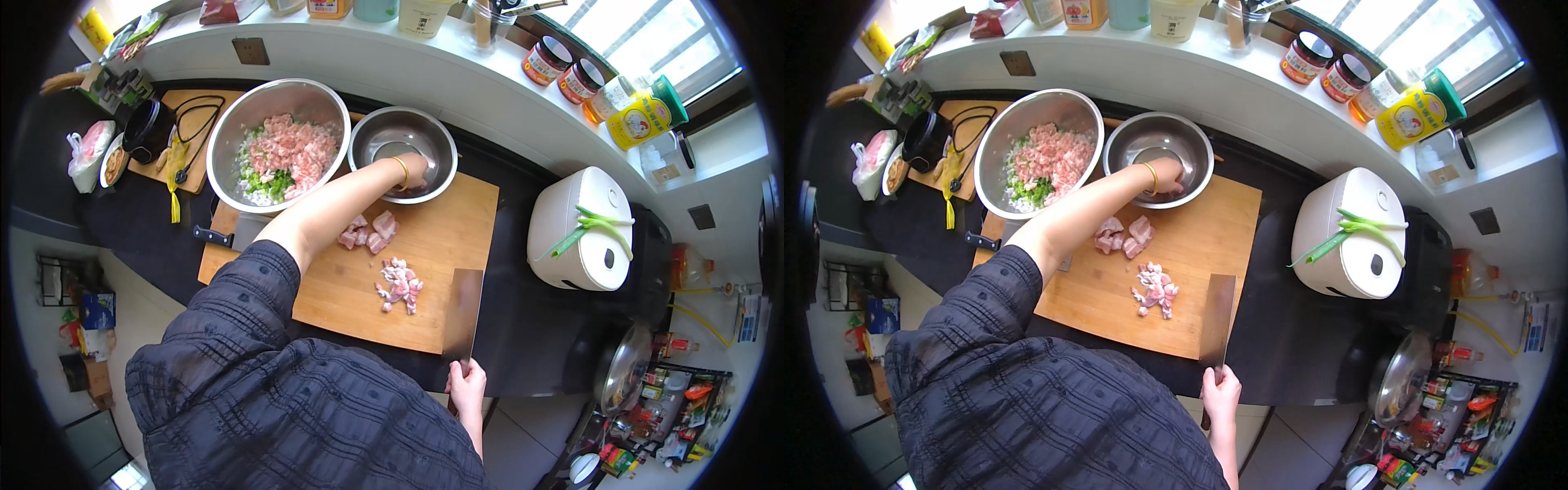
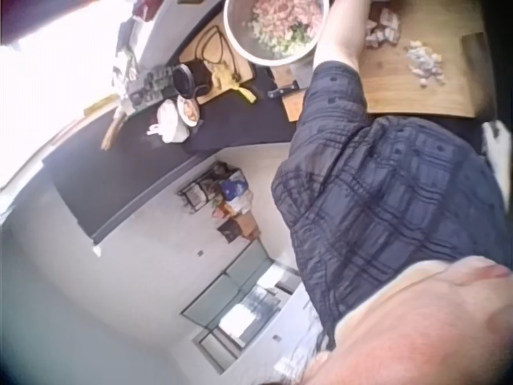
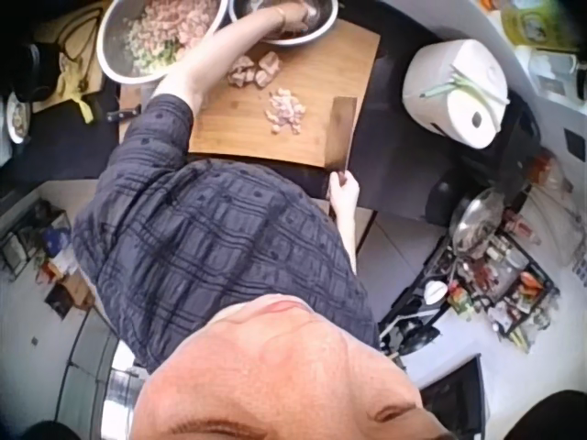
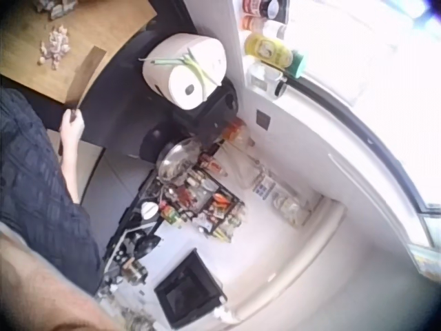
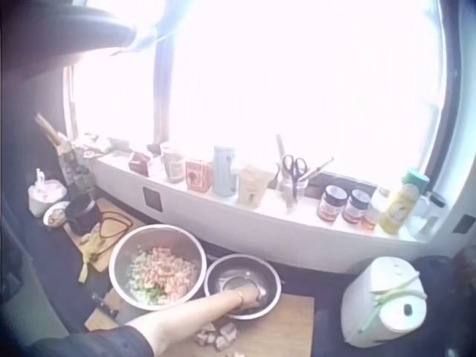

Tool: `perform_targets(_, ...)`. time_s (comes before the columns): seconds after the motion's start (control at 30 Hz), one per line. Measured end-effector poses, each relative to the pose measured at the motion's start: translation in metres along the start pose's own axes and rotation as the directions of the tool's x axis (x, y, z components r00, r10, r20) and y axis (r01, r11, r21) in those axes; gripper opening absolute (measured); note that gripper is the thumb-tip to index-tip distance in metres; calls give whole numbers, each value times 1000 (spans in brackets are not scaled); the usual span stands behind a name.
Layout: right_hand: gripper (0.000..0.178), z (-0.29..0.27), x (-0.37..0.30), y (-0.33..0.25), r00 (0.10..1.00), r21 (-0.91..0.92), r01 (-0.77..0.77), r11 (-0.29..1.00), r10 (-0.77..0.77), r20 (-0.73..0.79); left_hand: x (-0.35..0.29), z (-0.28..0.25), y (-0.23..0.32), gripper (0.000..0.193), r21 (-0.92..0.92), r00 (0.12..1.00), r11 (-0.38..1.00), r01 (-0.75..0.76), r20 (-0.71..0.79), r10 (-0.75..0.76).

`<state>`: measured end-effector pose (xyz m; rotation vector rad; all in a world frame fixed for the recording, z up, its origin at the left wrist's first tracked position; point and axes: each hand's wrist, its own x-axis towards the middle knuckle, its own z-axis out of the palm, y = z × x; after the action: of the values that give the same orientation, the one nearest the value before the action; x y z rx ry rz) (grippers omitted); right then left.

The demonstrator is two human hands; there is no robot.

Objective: The person chops raw meat into small pieces on a wooden cutting board using a cleaver. The chopped meat accumulates on the board while a bowl of mixed ingredients sits nearby.

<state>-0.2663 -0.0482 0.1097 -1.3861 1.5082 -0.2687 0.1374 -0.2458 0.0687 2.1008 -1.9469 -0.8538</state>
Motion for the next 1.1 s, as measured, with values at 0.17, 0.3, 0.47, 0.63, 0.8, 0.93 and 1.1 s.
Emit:
perform_targets(0.17,15,5,10,-16,998,26,50,998,-51,30,-1,2,5,29,-106,996,994,18,87,-8)
perform_targets(0.3,15,4,8,-17,998,50,55,997,-56,22,-8,-1,7,43,-360,984,930,71,178,-6)
perform_targets(0.47,14,-3,-2,-14,1000,78,29,997,-28,-10,-38,-22,12,57,-546,960,832,100,272,64)
perform_targets(0.63,23,-4,-8,-9,999,149,33,988,-27,-39,-109,-26,36,59,-481,907,872,95,404,124)
perform_targets(0.8,18,2,-11,-6,996,109,84,991,-83,-7,-129,12,-6,23,-157,998,987,-22,-59,13)
perform_targets(0.93,15,8,-13,6,993,87,116,989,-118,22,-157,38,6,35,92,955,967,239,-200,-217)
perform_targets(1.1,23,16,-25,-4,992,72,116,991,-119,49,-113,73,-19,37,-37,976,997,-72,-207,63)
